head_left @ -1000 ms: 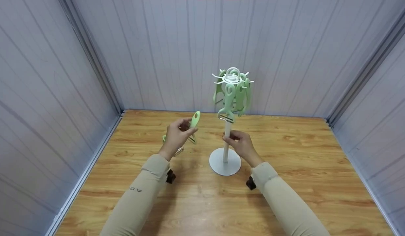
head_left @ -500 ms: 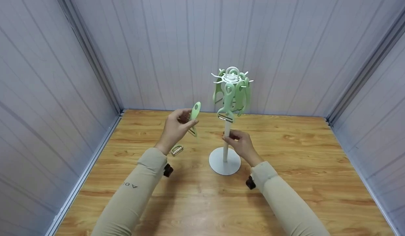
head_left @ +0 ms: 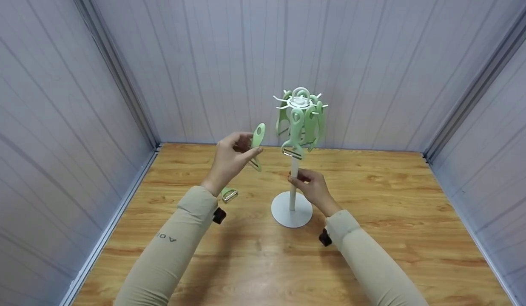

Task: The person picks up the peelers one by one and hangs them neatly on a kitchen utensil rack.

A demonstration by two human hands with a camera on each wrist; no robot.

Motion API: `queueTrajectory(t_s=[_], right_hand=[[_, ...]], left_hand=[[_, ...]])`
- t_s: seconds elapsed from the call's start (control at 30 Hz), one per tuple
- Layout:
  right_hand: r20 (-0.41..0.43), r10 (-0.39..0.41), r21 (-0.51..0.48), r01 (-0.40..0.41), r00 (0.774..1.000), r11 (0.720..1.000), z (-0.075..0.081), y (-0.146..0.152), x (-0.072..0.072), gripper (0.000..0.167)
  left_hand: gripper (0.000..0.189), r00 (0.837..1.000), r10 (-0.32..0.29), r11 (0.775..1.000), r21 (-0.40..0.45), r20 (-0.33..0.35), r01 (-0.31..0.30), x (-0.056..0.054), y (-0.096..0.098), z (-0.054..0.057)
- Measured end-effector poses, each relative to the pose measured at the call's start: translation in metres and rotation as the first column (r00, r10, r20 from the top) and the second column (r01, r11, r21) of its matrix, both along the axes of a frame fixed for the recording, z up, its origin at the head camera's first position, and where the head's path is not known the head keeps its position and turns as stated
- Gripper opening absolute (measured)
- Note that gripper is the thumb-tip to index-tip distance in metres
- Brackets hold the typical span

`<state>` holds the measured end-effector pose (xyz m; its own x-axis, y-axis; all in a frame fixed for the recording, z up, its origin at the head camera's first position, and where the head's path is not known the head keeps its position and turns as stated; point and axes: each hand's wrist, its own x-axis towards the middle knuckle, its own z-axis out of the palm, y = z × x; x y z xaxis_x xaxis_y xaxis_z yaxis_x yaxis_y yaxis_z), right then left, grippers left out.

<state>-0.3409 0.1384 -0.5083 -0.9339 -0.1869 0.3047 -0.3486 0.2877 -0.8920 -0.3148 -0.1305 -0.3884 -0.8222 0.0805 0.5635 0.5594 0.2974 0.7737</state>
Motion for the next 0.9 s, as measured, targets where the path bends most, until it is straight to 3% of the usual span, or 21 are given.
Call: queueTrajectory(t_s=[0.37, 0.6, 0.9], right_hand=[[0.019, -0.013, -0.027, 0.014, 1.0, 1.0, 0.001, -0.003, 0.002, 0.017], [0.003, -0.004, -0.021, 0.004, 1.0, 1.0, -0.001, -0.002, 0.0, 0.02], [-0.014, 0.014, -0.005, -0.014, 1.0, 1.0, -0.001, 0.0, 0.0, 0.02]], left_hand=[[0.034, 0.995, -0.028, 0.999, 0.022, -0.095, 0.031, 0.006, 0.006, 0.024], [0.034, 0.989, -0.051, 0.999, -0.007, -0.141, 0.051, 0.01, 0.009, 0.039], [0.034, 0.988, -0.059, 0.998, 0.006, -0.146, 0.061, 0.01, 0.017, 0.053]])
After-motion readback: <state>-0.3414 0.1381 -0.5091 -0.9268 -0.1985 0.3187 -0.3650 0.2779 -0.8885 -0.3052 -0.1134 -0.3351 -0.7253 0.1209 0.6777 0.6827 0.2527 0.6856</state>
